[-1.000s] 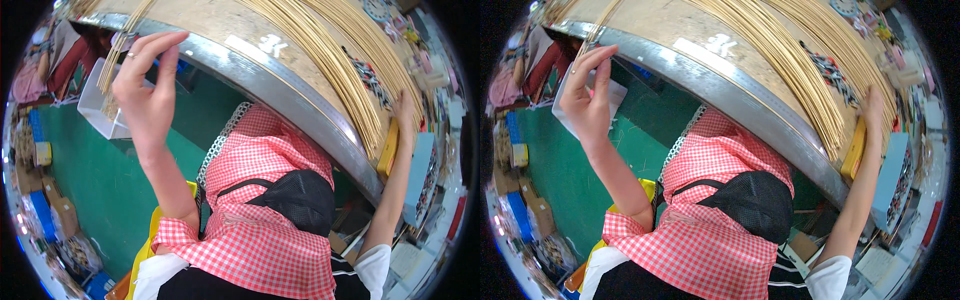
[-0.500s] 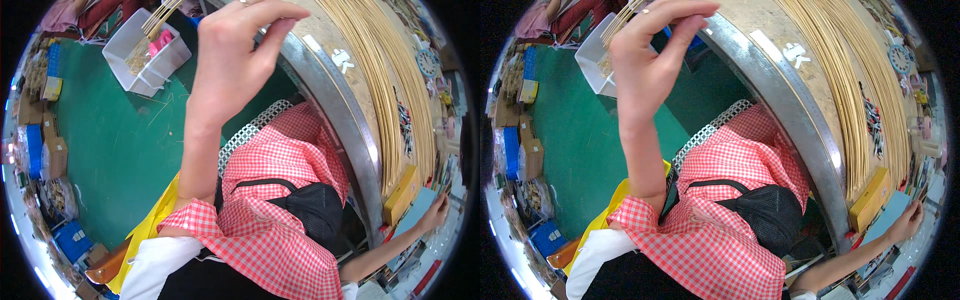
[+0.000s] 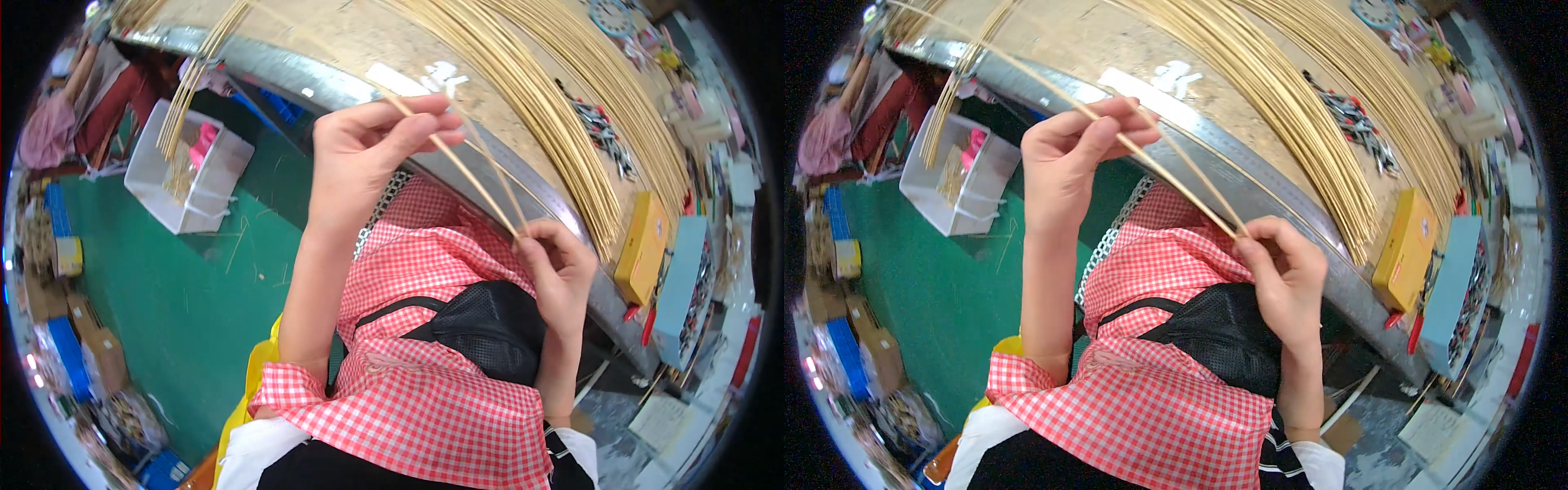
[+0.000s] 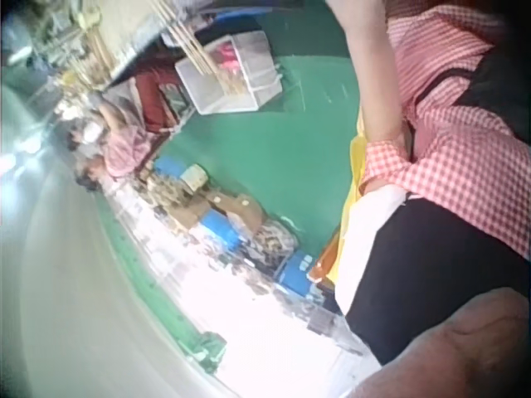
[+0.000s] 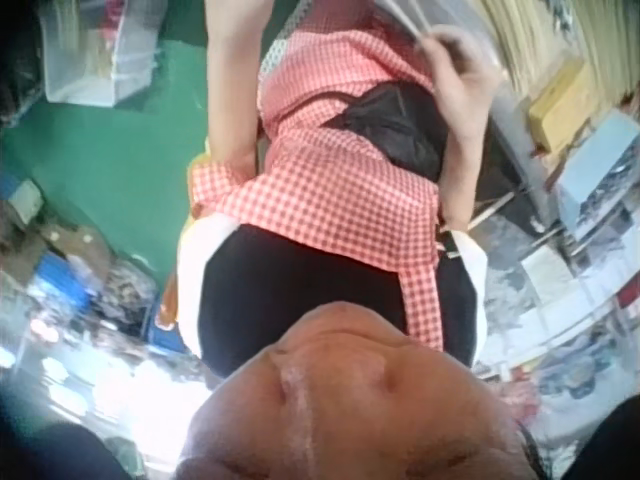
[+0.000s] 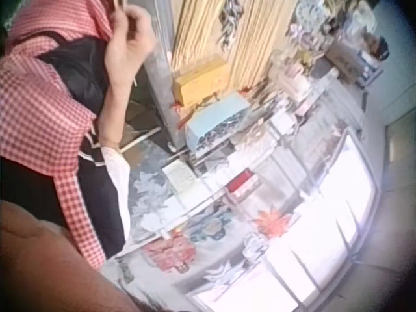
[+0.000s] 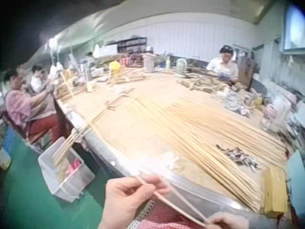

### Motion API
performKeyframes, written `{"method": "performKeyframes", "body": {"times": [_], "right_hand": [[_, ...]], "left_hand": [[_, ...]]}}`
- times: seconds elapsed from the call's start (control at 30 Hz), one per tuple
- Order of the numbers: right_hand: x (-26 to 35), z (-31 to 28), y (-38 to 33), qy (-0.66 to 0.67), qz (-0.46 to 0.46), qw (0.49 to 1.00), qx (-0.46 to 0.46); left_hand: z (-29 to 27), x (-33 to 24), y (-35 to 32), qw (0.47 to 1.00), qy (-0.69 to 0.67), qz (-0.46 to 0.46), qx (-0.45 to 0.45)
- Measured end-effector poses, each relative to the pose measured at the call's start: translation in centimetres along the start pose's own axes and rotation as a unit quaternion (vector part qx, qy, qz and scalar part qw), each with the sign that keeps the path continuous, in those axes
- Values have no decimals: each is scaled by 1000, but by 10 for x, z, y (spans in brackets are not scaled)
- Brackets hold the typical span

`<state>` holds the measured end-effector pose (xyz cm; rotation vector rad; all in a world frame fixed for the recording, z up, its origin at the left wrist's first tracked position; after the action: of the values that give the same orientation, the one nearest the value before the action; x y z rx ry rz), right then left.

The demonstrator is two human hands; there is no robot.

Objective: The person sits at a workbench and repeatedly picks up thin bamboo sticks. They align two sticks end-to-end and secure the joint by wrapping a small piece of white tape around the connection point. The person handles the sticks and tape by hand, working on one joint at a time.

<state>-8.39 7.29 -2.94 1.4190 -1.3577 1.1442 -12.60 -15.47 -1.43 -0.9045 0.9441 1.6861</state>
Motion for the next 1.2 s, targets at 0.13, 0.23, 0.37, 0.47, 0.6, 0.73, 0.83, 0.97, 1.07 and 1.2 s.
{"method": "performKeyframes", "body": {"times": [0.13,0.23,0.37,0.47,0.6,0.73,0.83,0.97,1.07,1.2], "right_hand": [[-8,0,-4,7,23,999,25],[0,-7,-3,-7,-39,999,-5],[40,-24,-8,-158,-267,944,-110],[44,-27,-12,-185,-266,938,-122],[42,-22,-13,-179,-262,942,-110],[41,-18,-12,-176,-259,945,-90],[40,-13,-13,-176,-250,950,-65],[38,-9,-13,-175,-250,951,-47],[36,-7,-14,-172,-252,951,-42],[36,-6,-13,-176,-246,953,-32]], "left_hand": [[-5,14,0,1000,-18,-24,-2],[-5,21,2,1000,-19,-20,-12],[-5,27,1,999,-24,-35,-22],[-5,32,2,999,-25,-34,0],[-1,34,1,999,-22,-25,33],[2,32,-1,996,-57,-15,64],[4,31,-2,994,-77,-24,69],[3,29,-3,994,-73,-16,73],[1,30,-2,994,-76,-17,78],[1,29,-2,994,-72,-18,78]]}}
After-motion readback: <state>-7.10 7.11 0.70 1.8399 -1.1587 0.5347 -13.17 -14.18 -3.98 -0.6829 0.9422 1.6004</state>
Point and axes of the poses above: each hand's wrist, its own y-axis towards the middle knuckle, its own z-axis out of the palm, x = y × z, the point moved 10 cm from there along y, towards the middle knuckle, and after that the axes turned 7 degrees about -x, right-handed, at the moved point
